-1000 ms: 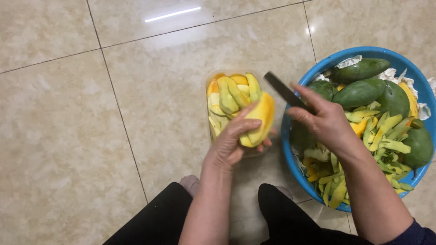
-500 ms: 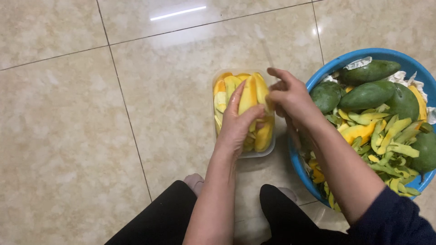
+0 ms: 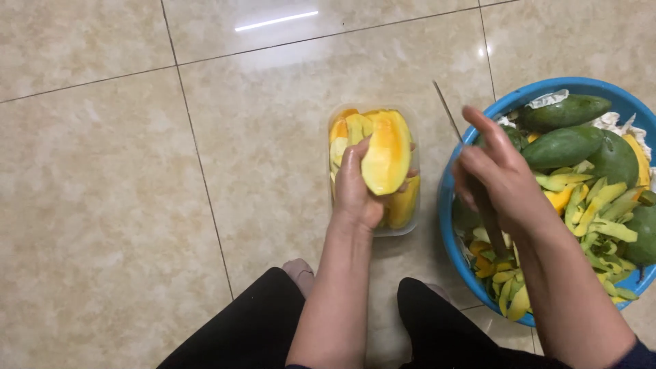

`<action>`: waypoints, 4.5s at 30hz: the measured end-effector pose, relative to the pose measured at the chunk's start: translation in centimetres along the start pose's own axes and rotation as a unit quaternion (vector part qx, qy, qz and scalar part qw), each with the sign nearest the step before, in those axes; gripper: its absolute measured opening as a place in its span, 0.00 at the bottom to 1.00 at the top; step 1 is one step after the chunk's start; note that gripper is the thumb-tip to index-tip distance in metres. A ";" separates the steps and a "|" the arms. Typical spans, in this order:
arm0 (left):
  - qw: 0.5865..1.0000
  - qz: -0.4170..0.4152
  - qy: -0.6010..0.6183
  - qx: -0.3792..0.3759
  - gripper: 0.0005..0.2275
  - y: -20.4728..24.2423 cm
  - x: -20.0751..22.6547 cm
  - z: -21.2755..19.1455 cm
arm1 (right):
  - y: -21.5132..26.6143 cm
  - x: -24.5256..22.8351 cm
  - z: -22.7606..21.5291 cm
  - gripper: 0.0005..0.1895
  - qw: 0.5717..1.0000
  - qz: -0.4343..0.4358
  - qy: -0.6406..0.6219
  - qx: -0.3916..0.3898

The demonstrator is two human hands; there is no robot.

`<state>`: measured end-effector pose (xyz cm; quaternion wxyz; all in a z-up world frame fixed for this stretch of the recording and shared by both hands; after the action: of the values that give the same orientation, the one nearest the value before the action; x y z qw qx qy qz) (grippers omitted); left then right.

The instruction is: Peeling and slicing green mangoes using a knife and placing them in a container

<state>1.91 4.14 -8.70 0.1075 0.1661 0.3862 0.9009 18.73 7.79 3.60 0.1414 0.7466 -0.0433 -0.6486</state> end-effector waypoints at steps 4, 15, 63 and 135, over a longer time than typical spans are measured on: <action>0.993 0.025 0.043 -0.106 0.26 2.6 -0.2 4.3 | 5.0 -0.5 -1.5 0.43 0.996 0.082 0.031 -0.012; 0.988 0.014 0.073 -0.132 0.25 3.2 -5.8 8.2 | 9.3 0.0 -2.8 0.52 0.996 0.011 0.076 -0.050; 0.982 -0.108 0.124 -0.096 0.08 4.6 -12.6 11.5 | 10.1 1.9 -7.1 0.48 0.987 -0.020 0.154 0.048; 0.988 -0.110 -0.065 -0.090 0.13 8.3 -17.9 14.8 | 14.8 1.1 -12.8 0.40 0.988 -0.057 -0.028 0.142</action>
<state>23.49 2.50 3.07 0.2454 0.1704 0.3117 0.9020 33.22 -4.69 8.05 -0.0047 0.7418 -0.0970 -0.6636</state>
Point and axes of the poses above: each hand's wrist, its own y-axis away from the middle knuckle, its own z-axis out of the palm, x = y × z, the point moved 4 cm from there along -y, towards the middle knuckle, and after that the axes turned 12 degrees about x, right-handed, at the moved point
